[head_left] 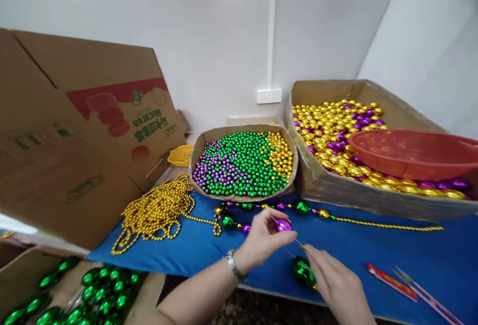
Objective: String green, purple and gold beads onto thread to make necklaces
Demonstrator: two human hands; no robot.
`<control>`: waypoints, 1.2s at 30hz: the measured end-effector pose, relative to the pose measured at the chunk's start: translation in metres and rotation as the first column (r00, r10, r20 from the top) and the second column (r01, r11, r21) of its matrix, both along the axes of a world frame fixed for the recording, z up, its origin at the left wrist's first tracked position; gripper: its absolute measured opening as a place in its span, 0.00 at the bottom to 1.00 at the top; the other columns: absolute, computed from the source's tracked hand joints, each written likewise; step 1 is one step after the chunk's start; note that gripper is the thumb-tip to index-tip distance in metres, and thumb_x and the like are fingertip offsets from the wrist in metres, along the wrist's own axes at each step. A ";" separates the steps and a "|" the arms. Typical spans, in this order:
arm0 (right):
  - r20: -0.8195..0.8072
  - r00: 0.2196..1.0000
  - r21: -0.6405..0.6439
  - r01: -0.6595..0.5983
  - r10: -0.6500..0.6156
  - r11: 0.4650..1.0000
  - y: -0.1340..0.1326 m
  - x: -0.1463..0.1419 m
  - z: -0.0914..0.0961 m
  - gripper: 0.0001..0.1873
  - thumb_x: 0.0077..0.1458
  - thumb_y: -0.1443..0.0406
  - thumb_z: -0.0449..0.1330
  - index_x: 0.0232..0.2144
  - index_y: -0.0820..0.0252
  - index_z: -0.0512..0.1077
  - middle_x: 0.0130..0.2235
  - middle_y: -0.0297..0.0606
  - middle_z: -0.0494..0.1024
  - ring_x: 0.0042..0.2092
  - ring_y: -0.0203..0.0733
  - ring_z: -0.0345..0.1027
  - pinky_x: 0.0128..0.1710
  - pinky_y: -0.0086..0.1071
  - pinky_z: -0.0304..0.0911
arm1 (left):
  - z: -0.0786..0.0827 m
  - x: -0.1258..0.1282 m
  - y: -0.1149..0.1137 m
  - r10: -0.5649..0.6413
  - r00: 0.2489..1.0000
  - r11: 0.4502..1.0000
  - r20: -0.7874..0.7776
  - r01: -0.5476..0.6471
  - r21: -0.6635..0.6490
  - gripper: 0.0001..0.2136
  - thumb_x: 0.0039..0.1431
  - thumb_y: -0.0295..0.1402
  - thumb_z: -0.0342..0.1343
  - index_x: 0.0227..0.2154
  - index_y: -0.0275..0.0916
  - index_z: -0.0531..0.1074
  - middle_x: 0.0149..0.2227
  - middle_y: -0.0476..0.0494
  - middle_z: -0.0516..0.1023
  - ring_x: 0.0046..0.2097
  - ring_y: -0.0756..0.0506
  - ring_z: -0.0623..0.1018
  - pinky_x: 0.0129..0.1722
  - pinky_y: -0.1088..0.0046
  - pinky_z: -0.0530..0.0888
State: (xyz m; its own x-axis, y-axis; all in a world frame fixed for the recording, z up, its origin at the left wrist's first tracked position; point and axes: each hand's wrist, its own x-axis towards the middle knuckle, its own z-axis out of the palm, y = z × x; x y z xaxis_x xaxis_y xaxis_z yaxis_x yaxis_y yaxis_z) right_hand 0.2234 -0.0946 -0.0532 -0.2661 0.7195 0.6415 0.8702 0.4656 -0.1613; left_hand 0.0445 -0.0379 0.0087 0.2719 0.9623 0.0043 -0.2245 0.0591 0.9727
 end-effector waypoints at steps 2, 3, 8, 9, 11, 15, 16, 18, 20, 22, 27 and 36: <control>0.012 1.000 0.026 -0.011 0.011 1.000 -0.002 0.004 -0.005 0.21 0.64 0.60 0.43 0.40 0.57 0.75 0.34 0.39 0.80 0.34 0.43 0.75 0.33 0.32 0.69 | -0.011 0.010 -0.013 -0.011 0.999 0.999 0.043 0.012 -0.034 0.21 0.40 0.38 0.68 0.38 0.36 0.71 0.35 0.43 0.75 0.34 0.49 0.73 0.33 0.75 0.70; 0.017 1.000 0.040 -0.012 0.011 0.999 -0.003 0.006 -0.007 0.21 0.64 0.60 0.43 0.40 0.57 0.75 0.33 0.39 0.80 0.34 0.43 0.76 0.33 0.32 0.69 | -0.017 0.015 -0.020 -0.018 0.998 0.999 0.059 0.021 -0.047 0.22 0.41 0.39 0.67 0.40 0.36 0.71 0.36 0.42 0.75 0.35 0.48 0.73 0.33 0.74 0.70; 0.020 1.000 0.063 -0.023 0.021 0.998 -0.008 0.012 -0.013 0.20 0.64 0.60 0.44 0.40 0.61 0.74 0.32 0.41 0.80 0.32 0.44 0.75 0.32 0.33 0.70 | -0.033 0.025 -0.042 -0.077 0.996 0.997 0.045 0.078 -0.020 0.27 0.48 0.37 0.63 0.51 0.37 0.67 0.45 0.38 0.74 0.41 0.46 0.75 0.37 0.73 0.72; 0.019 0.999 0.059 -0.029 0.028 0.998 -0.009 0.013 -0.013 0.20 0.64 0.60 0.44 0.40 0.60 0.74 0.31 0.41 0.80 0.32 0.44 0.75 0.32 0.33 0.70 | -0.034 0.024 -0.044 -0.077 0.997 0.997 0.023 0.077 -0.008 0.27 0.49 0.36 0.63 0.52 0.37 0.66 0.46 0.37 0.74 0.42 0.45 0.75 0.38 0.72 0.72; 0.013 0.999 0.059 -0.040 0.039 0.998 -0.010 0.013 -0.015 0.20 0.64 0.60 0.44 0.40 0.59 0.74 0.32 0.41 0.80 0.32 0.44 0.75 0.33 0.33 0.70 | -0.033 0.022 -0.046 -0.062 0.998 0.998 -0.028 0.062 0.010 0.26 0.50 0.34 0.61 0.53 0.36 0.66 0.48 0.36 0.73 0.44 0.43 0.75 0.40 0.71 0.73; -0.006 0.999 0.054 -0.042 0.042 0.998 -0.012 0.012 -0.019 0.19 0.63 0.59 0.45 0.40 0.58 0.75 0.31 0.41 0.80 0.32 0.44 0.75 0.33 0.34 0.70 | -0.032 0.017 -0.048 -0.046 0.989 0.991 -0.140 0.063 0.115 0.25 0.51 0.31 0.60 0.54 0.38 0.66 0.50 0.38 0.73 0.47 0.42 0.74 0.44 0.68 0.73; -0.017 0.999 0.044 -0.046 0.047 0.998 -0.012 0.011 -0.019 0.19 0.63 0.60 0.45 0.40 0.58 0.75 0.31 0.41 0.79 0.32 0.44 0.75 0.32 0.34 0.70 | -0.033 0.015 -0.048 -0.042 0.986 0.987 -0.159 0.065 0.147 0.26 0.51 0.30 0.60 0.55 0.39 0.65 0.51 0.38 0.72 0.48 0.42 0.73 0.44 0.68 0.72; -0.044 0.997 0.026 -0.065 0.066 0.998 -0.014 0.010 -0.018 0.18 0.63 0.61 0.45 0.40 0.58 0.75 0.30 0.40 0.79 0.31 0.43 0.75 0.31 0.33 0.70 | -0.035 0.013 -0.051 -0.031 0.983 0.978 -0.181 0.067 0.196 0.26 0.51 0.30 0.59 0.56 0.41 0.64 0.51 0.39 0.71 0.48 0.42 0.73 0.44 0.68 0.73; -0.066 0.994 0.018 -0.085 0.086 0.996 -0.015 0.009 -0.016 0.18 0.63 0.62 0.46 0.40 0.58 0.75 0.30 0.40 0.79 0.30 0.42 0.74 0.31 0.32 0.70 | -0.038 0.012 -0.052 -0.029 0.981 0.973 -0.189 0.071 0.220 0.27 0.52 0.29 0.58 0.56 0.42 0.63 0.52 0.39 0.70 0.48 0.42 0.73 0.43 0.68 0.73; -0.082 0.992 0.000 -0.093 0.093 0.996 -0.016 0.008 -0.014 0.18 0.63 0.62 0.46 0.40 0.58 0.75 0.30 0.40 0.79 0.31 0.42 0.75 0.31 0.32 0.70 | -0.040 0.011 -0.054 -0.038 0.981 0.970 -0.189 0.082 0.229 0.27 0.52 0.29 0.58 0.57 0.41 0.62 0.52 0.38 0.70 0.47 0.43 0.73 0.43 0.69 0.74; -0.112 0.988 -0.018 -0.105 0.102 0.994 -0.017 0.010 -0.015 0.17 0.63 0.63 0.46 0.42 0.58 0.74 0.31 0.40 0.79 0.31 0.41 0.75 0.32 0.32 0.70 | -0.046 0.011 -0.055 -0.038 0.977 0.964 -0.209 0.091 0.249 0.27 0.52 0.28 0.57 0.57 0.40 0.61 0.53 0.38 0.69 0.48 0.42 0.73 0.43 0.68 0.75; -0.275 0.958 -0.079 -0.111 0.085 0.991 -0.018 0.009 0.007 0.13 0.62 0.63 0.49 0.37 0.58 0.73 0.33 0.40 0.79 0.32 0.39 0.74 0.33 0.27 0.69 | -0.067 0.004 -0.050 0.051 0.842 0.787 -0.536 0.297 0.541 0.29 0.55 0.34 0.55 0.59 0.39 0.54 0.54 0.35 0.67 0.52 0.39 0.68 0.51 0.59 0.70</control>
